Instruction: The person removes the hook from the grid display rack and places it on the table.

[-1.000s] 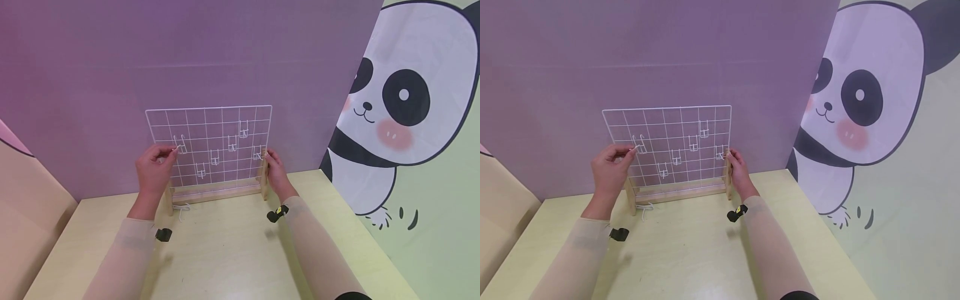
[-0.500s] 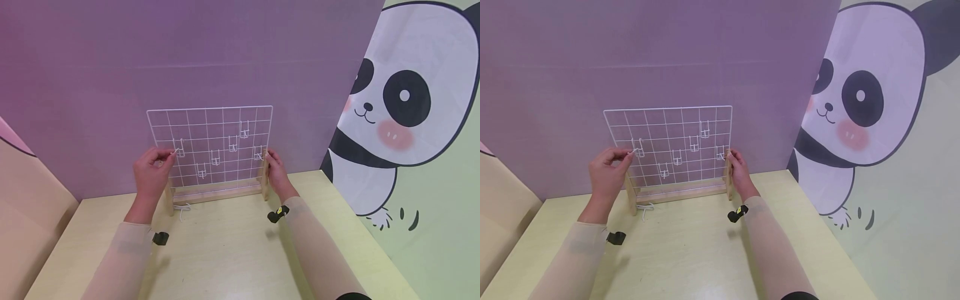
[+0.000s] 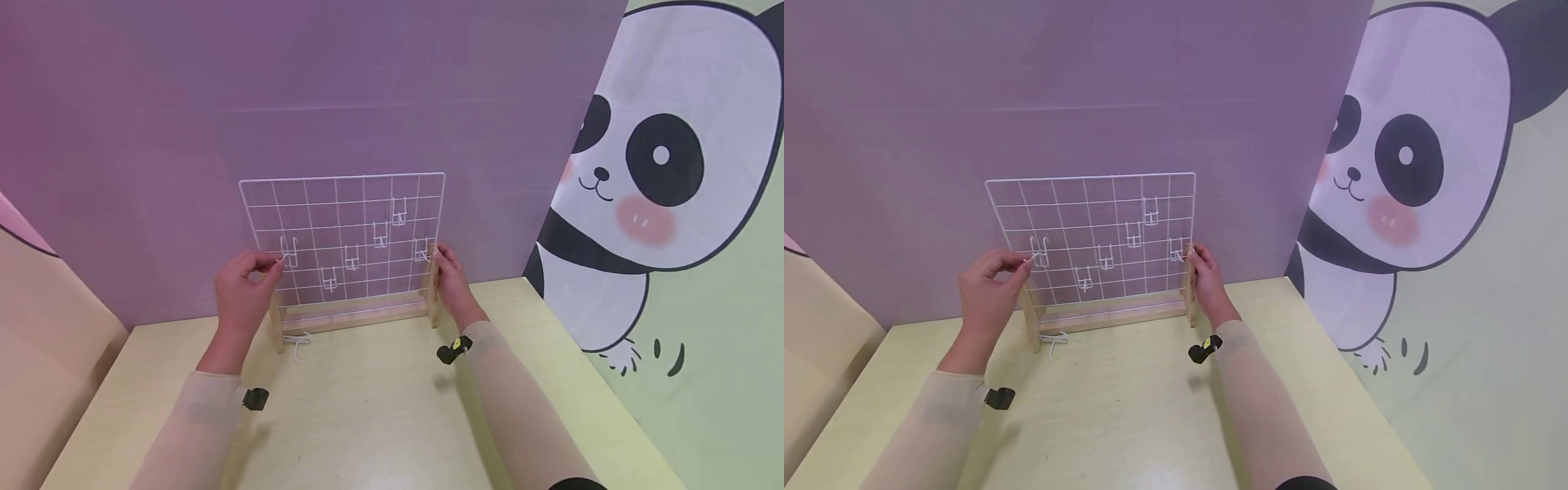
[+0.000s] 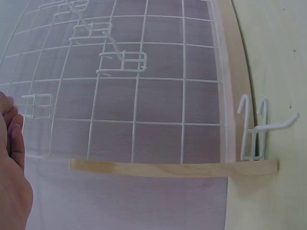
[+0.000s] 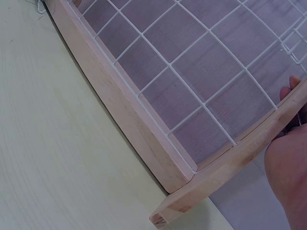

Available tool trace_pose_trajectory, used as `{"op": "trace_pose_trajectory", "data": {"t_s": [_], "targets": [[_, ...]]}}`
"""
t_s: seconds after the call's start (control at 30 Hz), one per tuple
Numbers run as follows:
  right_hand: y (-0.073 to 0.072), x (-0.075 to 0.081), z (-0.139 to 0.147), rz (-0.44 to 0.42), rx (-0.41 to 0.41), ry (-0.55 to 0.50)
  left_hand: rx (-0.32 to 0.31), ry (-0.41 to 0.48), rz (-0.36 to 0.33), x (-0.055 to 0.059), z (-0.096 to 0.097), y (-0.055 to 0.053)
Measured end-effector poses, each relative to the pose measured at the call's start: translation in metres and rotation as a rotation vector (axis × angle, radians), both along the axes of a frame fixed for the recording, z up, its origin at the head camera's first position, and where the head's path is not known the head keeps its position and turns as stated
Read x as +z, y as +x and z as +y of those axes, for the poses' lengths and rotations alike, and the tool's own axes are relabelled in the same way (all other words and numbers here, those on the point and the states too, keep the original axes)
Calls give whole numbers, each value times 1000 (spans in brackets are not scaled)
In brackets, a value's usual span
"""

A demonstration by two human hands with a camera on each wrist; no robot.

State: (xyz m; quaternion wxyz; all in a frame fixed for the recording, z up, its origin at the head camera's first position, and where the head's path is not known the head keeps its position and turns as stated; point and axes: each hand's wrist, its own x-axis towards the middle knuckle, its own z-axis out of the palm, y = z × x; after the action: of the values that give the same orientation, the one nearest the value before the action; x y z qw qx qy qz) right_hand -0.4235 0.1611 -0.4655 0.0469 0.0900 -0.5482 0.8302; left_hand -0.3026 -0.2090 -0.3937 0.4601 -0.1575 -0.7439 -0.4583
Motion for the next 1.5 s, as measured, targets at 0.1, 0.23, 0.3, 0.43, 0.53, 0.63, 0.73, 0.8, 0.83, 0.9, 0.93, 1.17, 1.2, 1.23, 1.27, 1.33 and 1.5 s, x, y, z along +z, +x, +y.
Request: {"op": "trace_pose_trajectory", "data": {"t_s": [0.1,0.23,0.3,0.43,0.53,0.63,0.73,0.8,0.83,0.9,0.93,1.17,1.2,1.23,1.27,1.33,1.5], "targets": [[-1,-2,0,6,-3,-5,-15,-24,-15,-9,-7,-4],[0,-1,0,9,-3,-9,-22,-45,-42,-15,-12,-4],[1,0,-1,8,-2,-11,-19,-57,-54,-18,-13,-2],[3,0,-1,1,-2,-13,-9,-75,-81,-23,-14,1],[3,1,-1,-2,-3,-13,-11,-71,-97,-26,-14,2],[4,1,-1,-3,-1,-16,-20,-69,-111,-30,-14,4],[3,0,-1,-5,2,-11,-32,-72,-122,-33,-13,6],[3,0,0,-1,5,-2,-36,-80,-128,-36,-13,7],[2,0,0,1,7,-1,-40,-84,-131,-37,-14,7],[2,0,0,3,10,0,-42,-89,-139,-40,-14,7],[1,-1,0,3,11,2,-43,-92,-140,-41,-14,7],[-1,-1,2,-16,3,17,-64,-104,-144,-47,-13,7],[-1,-1,2,-18,2,19,-62,-111,-149,-48,-13,7],[-1,0,2,-19,3,16,-60,-117,-156,-49,-12,8],[-1,0,2,-20,2,13,-52,-126,-163,-50,-12,8],[-1,0,2,-22,3,11,-44,-142,-181,-51,-11,9],[0,0,2,-23,4,12,-34,-160,-215,-56,-10,10]]}}
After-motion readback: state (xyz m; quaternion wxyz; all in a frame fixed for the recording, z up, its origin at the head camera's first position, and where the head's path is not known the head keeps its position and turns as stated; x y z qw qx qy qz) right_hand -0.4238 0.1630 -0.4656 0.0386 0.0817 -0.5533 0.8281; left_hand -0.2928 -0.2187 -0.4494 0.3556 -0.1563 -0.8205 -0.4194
